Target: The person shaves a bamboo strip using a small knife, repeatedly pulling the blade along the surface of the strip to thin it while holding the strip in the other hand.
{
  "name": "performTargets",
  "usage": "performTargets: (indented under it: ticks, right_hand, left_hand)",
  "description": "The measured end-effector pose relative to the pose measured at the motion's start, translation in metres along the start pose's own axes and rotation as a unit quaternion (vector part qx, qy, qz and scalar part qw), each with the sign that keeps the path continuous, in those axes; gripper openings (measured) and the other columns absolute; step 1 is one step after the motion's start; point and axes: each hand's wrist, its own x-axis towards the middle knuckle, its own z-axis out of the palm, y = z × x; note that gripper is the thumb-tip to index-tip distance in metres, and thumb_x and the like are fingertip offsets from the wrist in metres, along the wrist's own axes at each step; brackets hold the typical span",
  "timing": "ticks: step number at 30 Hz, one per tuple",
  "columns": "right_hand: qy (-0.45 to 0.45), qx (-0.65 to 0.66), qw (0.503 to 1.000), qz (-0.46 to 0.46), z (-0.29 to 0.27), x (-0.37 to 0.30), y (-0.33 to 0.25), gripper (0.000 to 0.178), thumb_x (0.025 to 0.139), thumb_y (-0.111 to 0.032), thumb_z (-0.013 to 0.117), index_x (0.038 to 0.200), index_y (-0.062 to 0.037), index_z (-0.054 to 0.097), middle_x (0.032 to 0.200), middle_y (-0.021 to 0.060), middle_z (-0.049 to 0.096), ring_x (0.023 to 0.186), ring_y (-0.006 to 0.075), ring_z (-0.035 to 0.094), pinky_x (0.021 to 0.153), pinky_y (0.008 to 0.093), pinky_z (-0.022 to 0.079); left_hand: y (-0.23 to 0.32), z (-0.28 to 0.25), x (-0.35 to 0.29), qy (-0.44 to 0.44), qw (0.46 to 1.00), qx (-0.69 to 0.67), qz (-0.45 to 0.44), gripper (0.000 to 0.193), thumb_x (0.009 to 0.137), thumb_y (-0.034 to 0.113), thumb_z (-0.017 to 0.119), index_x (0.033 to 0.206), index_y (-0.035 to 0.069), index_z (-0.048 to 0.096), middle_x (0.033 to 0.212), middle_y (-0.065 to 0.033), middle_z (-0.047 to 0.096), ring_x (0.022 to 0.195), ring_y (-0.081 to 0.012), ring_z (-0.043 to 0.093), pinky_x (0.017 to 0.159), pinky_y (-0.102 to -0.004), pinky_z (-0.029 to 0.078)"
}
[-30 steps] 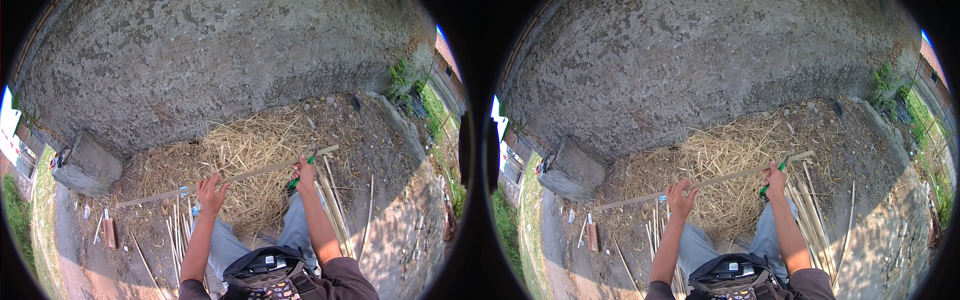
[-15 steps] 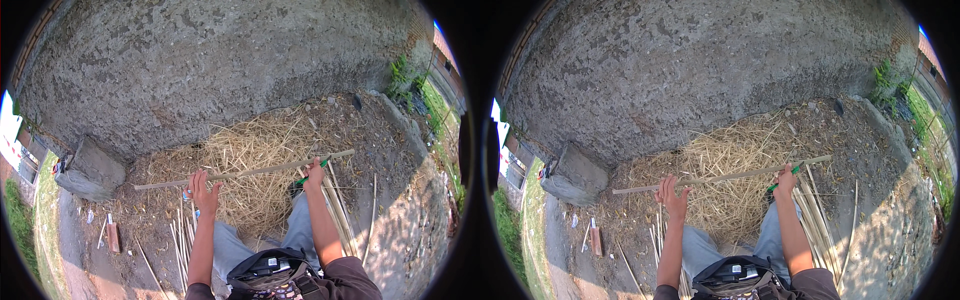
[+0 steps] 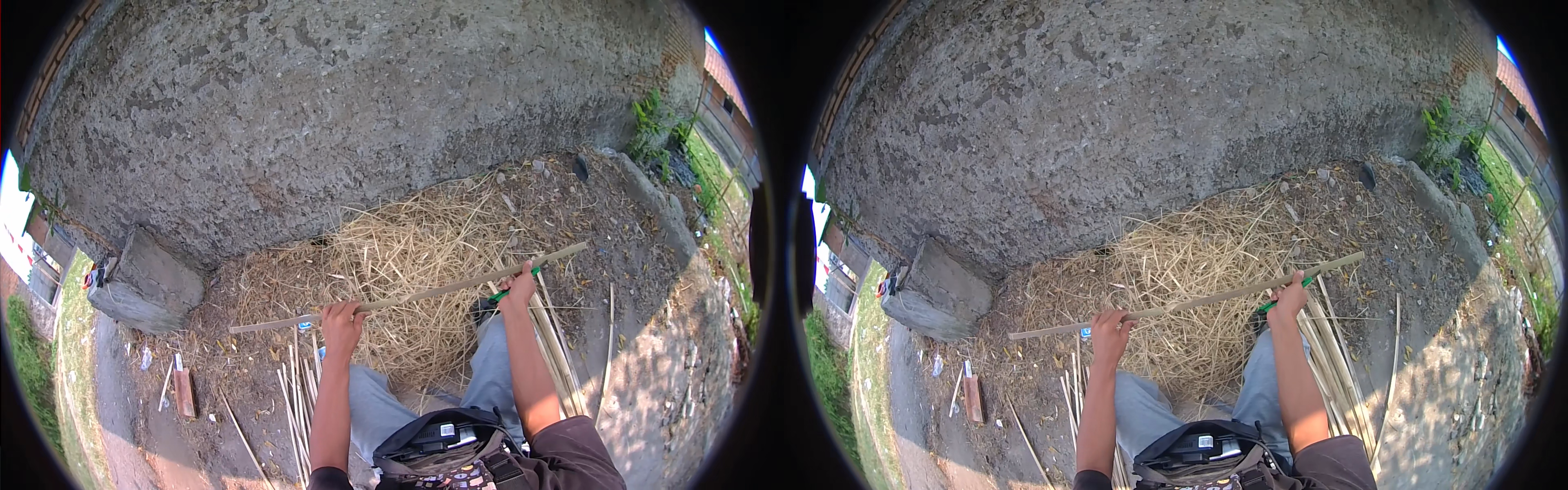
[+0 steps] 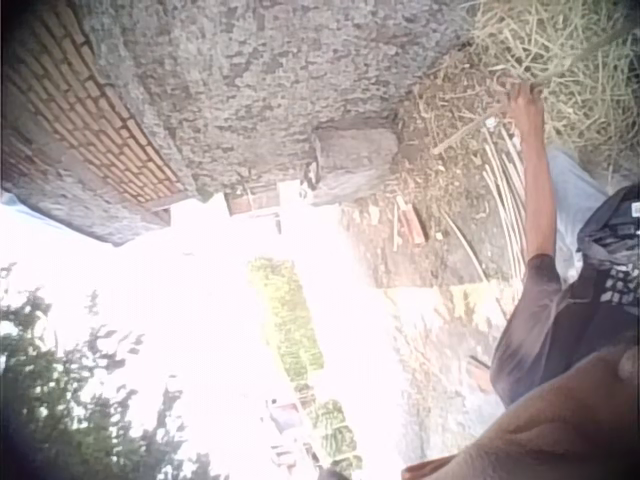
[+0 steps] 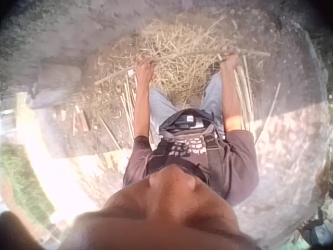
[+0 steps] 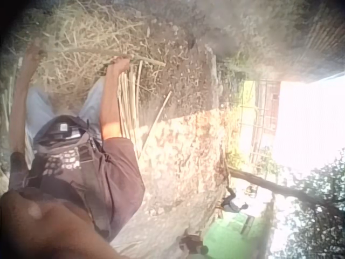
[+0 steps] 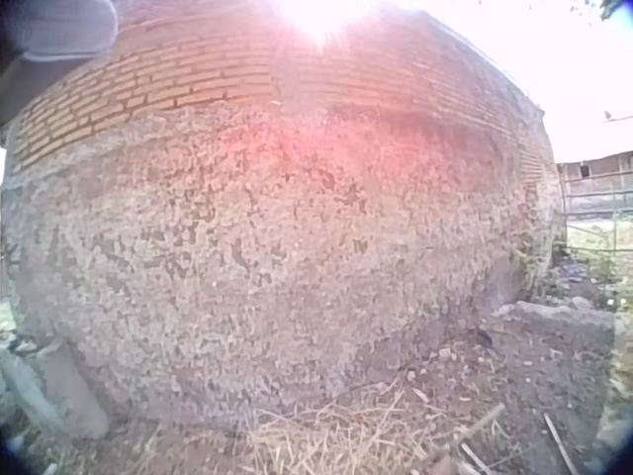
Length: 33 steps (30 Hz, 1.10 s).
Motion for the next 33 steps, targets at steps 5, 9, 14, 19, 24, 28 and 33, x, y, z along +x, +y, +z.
performTargets:
  ticks: [5,9,14,19,24,28,33]
  right_hand:
    - [-0.014,0.079,0.995,0.065,-0.009,0.015,0.0,0.035,0.101,-0.04,0.052,0.09,-0.0063,0.051,0.072,0.002,0.049,0.047,0.0091,0.037,0.04,0.0262,0.031]
    - [-0.059,0.11,0.985,0.121,-0.016,0.025,0.002,0.037,0.1,-0.044,0.053,0.093,-0.0076,0.052,0.074,0.0006,0.051,0.047,0.0077,0.036,0.041,0.0247,0.031]
    - [-0.089,0.103,0.989,0.062,-0.008,0.01,-0.007,0.037,0.096,-0.05,0.057,0.089,-0.0138,0.055,0.076,-0.0018,0.058,0.046,0.0057,0.036,0.04,0.0217,0.03]
    - [-0.111,0.108,0.983,0.099,-0.004,0.004,-0.011,0.034,0.097,-0.049,0.057,0.097,-0.015,0.054,0.082,-0.0016,0.061,0.047,0.0059,0.036,0.041,0.0222,0.031]
    - [-0.104,0.05,0.988,0.106,-0.006,0.009,-0.007,0.034,0.098,-0.046,0.056,0.102,-0.0127,0.055,0.086,-0.0019,0.062,0.048,0.0062,0.036,0.042,0.0234,0.032]
    - [-0.106,-0.008,0.991,0.083,-0.008,0.009,0.0,0.031,0.099,-0.043,0.055,0.102,-0.0119,0.055,0.09,-0.0002,0.063,0.049,0.0064,0.036,0.043,0.0241,0.032]
    - [-0.105,0.0,0.992,0.066,-0.006,0.001,-0.004,0.029,0.101,-0.04,0.054,0.1,-0.0118,0.056,0.094,0.0019,0.065,0.05,0.0064,0.036,0.044,0.0246,0.033]
  left_hand:
    - [0.008,-0.005,0.002,-0.006,0.998,-0.053,0.046,0.017,0.077,0.017,0.076,0.089,0.007,0.071,0.084,-0.0057,0.069,0.088,-0.0225,0.063,0.088,-0.0405,0.037]
    - [0.025,-0.013,0.01,0.069,0.991,0.01,0.111,0.015,0.078,0.018,0.076,0.087,0.008,0.072,0.081,-0.0045,0.068,0.086,-0.0212,0.061,0.085,-0.0388,0.036]
    - [0.029,-0.015,0.008,0.085,0.994,0.032,0.059,0.017,0.078,0.027,0.077,0.081,0.01,0.073,0.074,-0.0029,0.068,0.08,-0.0209,0.061,0.082,-0.036,0.036]
    - [0.014,0.001,0.001,0.022,0.999,-0.008,-0.029,0.028,0.078,0.036,0.078,0.073,0.008,0.072,0.063,-0.0049,0.065,0.066,-0.0241,0.061,0.078,-0.0373,0.039]
    - [0.02,0.003,0.003,-0.02,0.995,0.009,-0.1,0.039,0.08,0.044,0.074,0.069,0.007,0.07,0.062,-0.008,0.066,0.061,-0.028,0.061,0.075,-0.0396,0.041]
    - [0.016,0.003,0.004,-0.082,0.986,0.047,-0.14,0.045,0.082,0.048,0.072,0.065,0.006,0.067,0.062,-0.0112,0.065,0.063,-0.0313,0.062,0.078,-0.0417,0.043]
    - [0.013,0.008,0.004,-0.088,0.984,0.077,-0.134,0.047,0.082,0.048,0.071,0.064,0.005,0.066,0.062,-0.0136,0.064,0.064,-0.0334,0.062,0.08,-0.0426,0.046]
